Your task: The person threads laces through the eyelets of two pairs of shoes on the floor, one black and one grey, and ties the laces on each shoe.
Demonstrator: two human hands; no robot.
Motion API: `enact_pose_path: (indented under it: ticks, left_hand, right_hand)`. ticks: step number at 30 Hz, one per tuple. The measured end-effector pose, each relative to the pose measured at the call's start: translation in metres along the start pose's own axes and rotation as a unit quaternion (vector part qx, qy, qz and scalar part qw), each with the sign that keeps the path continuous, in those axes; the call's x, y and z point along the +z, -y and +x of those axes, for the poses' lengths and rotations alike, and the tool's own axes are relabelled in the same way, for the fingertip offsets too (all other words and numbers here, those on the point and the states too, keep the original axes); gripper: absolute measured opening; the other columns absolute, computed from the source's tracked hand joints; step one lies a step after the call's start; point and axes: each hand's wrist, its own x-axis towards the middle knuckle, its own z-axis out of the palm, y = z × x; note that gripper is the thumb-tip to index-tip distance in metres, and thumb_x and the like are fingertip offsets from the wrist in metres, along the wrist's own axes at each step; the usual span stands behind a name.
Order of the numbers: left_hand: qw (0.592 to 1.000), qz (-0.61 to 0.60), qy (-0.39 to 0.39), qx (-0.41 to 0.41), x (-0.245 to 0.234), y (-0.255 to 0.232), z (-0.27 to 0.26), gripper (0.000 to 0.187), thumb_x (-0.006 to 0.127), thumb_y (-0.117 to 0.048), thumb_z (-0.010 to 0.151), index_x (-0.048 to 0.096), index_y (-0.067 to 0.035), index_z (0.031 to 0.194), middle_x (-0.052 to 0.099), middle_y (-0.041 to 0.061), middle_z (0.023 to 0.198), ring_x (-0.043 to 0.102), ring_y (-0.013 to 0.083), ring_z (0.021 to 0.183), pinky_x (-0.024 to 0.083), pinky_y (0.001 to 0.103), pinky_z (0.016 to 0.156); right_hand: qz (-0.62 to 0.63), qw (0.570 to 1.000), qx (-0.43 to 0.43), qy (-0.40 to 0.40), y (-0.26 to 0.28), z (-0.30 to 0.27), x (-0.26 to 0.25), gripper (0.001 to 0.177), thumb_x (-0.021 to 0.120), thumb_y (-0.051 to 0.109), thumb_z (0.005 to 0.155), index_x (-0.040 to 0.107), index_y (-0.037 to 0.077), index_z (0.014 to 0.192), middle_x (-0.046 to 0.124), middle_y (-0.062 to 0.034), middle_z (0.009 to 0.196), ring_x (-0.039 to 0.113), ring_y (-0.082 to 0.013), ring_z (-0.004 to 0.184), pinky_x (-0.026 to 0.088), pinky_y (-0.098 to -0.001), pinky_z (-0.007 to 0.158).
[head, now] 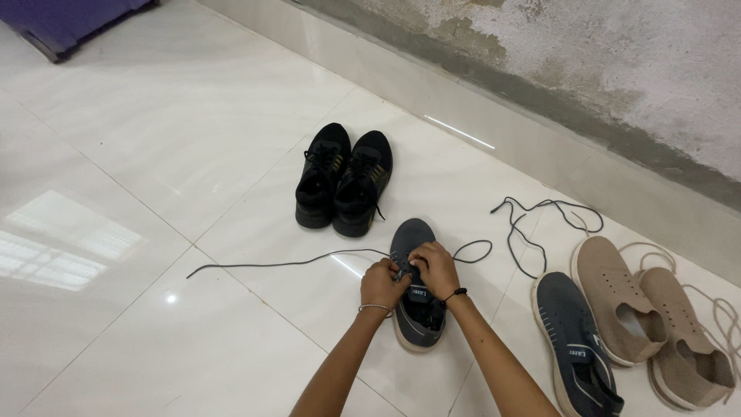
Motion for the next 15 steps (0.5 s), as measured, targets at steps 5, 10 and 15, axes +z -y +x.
enact_pose_path:
  ticks: [5, 10, 15]
  left_hand:
    - [1.000, 0.011, 0.001, 0.012, -0.002, -0.002, -0.004, 0.042, 0.086, -0.032, 0.075, 0.073, -0.003, 0.101, 0.073, 0.012, 0.095, 0.071, 0.0262, 0.085, 0.058, 0.038, 0.076]
    - [0.999, -0.004, -0.033, -0.016, 0.012, 0.001, 0.001, 0.032, 0.086, -0.022, 0.071, 0.077, -0.005, 0.096, 0.075, 0.011, 0.096, 0.073, 0.0247, 0.086, 0.059, 0.036, 0.077]
    - [0.998, -0.021, -0.035, -0.055, 0.019, 0.004, 0.004, 0.026, 0.086, -0.018, 0.072, 0.079, -0.005, 0.093, 0.077, 0.010, 0.092, 0.075, 0.0241, 0.085, 0.059, 0.035, 0.078]
  right_hand:
    - [0.039, 0.999, 0.010, 0.007, -0.005, 0.004, 0.000, 0.008, 0.076, 0.002, 0.079, 0.075, 0.006, 0.085, 0.073, -0.0070, 0.083, 0.068, -0.0246, 0.081, 0.055, -0.0367, 0.073]
    - [0.063, 0.996, 0.048, 0.040, -0.012, 0.008, 0.004, 0.008, 0.076, 0.002, 0.080, 0.077, 0.005, 0.088, 0.075, -0.0076, 0.086, 0.070, -0.0230, 0.080, 0.056, -0.0346, 0.073]
    - [0.099, 0.991, 0.070, 0.062, -0.021, 0.007, 0.007, 0.011, 0.074, -0.001, 0.081, 0.078, 0.005, 0.089, 0.076, -0.0081, 0.090, 0.072, -0.0217, 0.081, 0.057, -0.0327, 0.075]
